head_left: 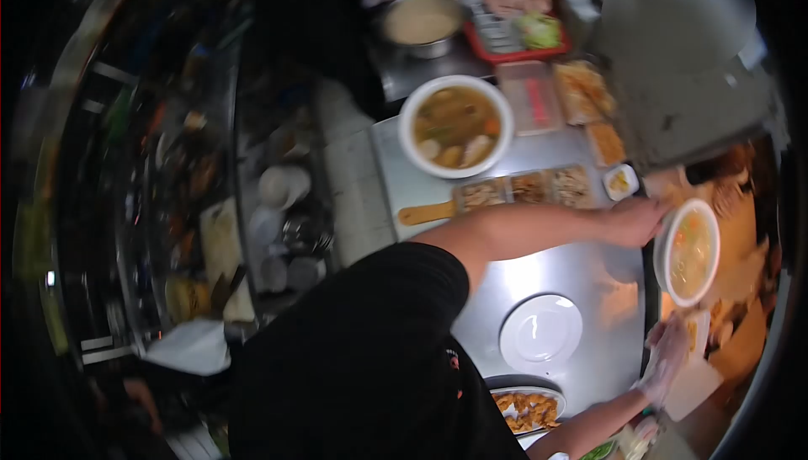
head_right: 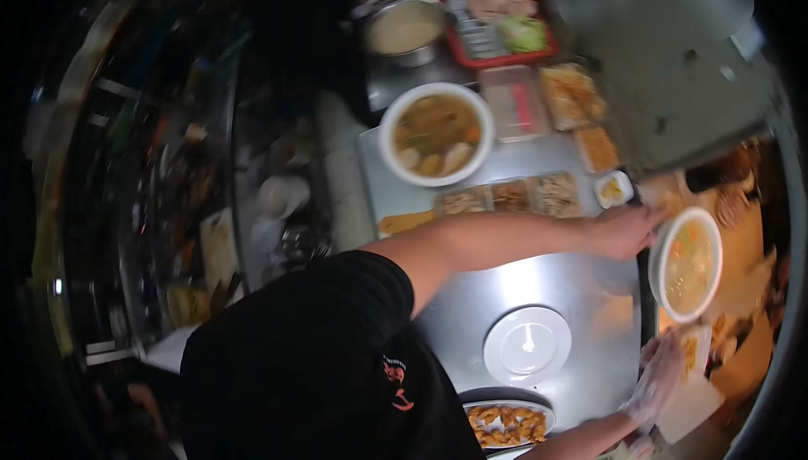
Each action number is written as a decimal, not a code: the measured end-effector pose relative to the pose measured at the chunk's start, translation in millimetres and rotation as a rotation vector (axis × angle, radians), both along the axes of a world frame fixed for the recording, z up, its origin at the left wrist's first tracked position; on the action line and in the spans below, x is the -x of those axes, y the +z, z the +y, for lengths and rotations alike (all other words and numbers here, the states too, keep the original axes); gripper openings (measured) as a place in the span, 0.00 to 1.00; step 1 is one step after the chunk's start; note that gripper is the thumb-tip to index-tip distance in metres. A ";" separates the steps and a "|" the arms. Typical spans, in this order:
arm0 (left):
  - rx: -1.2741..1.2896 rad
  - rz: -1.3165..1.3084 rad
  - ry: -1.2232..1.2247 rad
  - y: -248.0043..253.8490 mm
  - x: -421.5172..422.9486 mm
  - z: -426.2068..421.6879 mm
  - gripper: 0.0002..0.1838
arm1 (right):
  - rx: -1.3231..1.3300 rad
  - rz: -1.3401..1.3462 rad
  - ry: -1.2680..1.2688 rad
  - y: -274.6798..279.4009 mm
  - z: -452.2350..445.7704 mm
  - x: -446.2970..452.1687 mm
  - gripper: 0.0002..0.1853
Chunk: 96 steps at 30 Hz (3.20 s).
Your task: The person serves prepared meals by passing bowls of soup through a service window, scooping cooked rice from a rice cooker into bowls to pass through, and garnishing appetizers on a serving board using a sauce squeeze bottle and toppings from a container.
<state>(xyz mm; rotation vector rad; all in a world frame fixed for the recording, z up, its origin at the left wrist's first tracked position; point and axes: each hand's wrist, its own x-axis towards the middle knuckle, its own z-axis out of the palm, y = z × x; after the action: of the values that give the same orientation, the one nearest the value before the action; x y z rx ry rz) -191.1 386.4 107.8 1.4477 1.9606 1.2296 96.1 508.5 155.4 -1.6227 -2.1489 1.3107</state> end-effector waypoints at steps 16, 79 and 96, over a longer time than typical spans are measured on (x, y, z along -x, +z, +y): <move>0.417 -0.391 0.284 -49.6 20.8 -590.7 0.15 | 0.296 -0.018 1.162 33.2 -365.2 176.2 0.18; 0.091 -0.752 1.506 25.1 -111.8 -948.1 0.15 | -0.773 0.571 1.948 -134.7 -1245.4 663.2 0.15; 0.044 -0.104 1.961 23.0 196.7 -1215.1 0.22 | -0.676 1.123 2.078 -42.1 -1200.1 745.7 0.09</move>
<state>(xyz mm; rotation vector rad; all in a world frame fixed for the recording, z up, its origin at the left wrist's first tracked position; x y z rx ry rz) -387.9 -828.7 130.8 -1.1645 2.9963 1.5499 -649.6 -691.6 113.3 1.7359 -2.1921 0.7347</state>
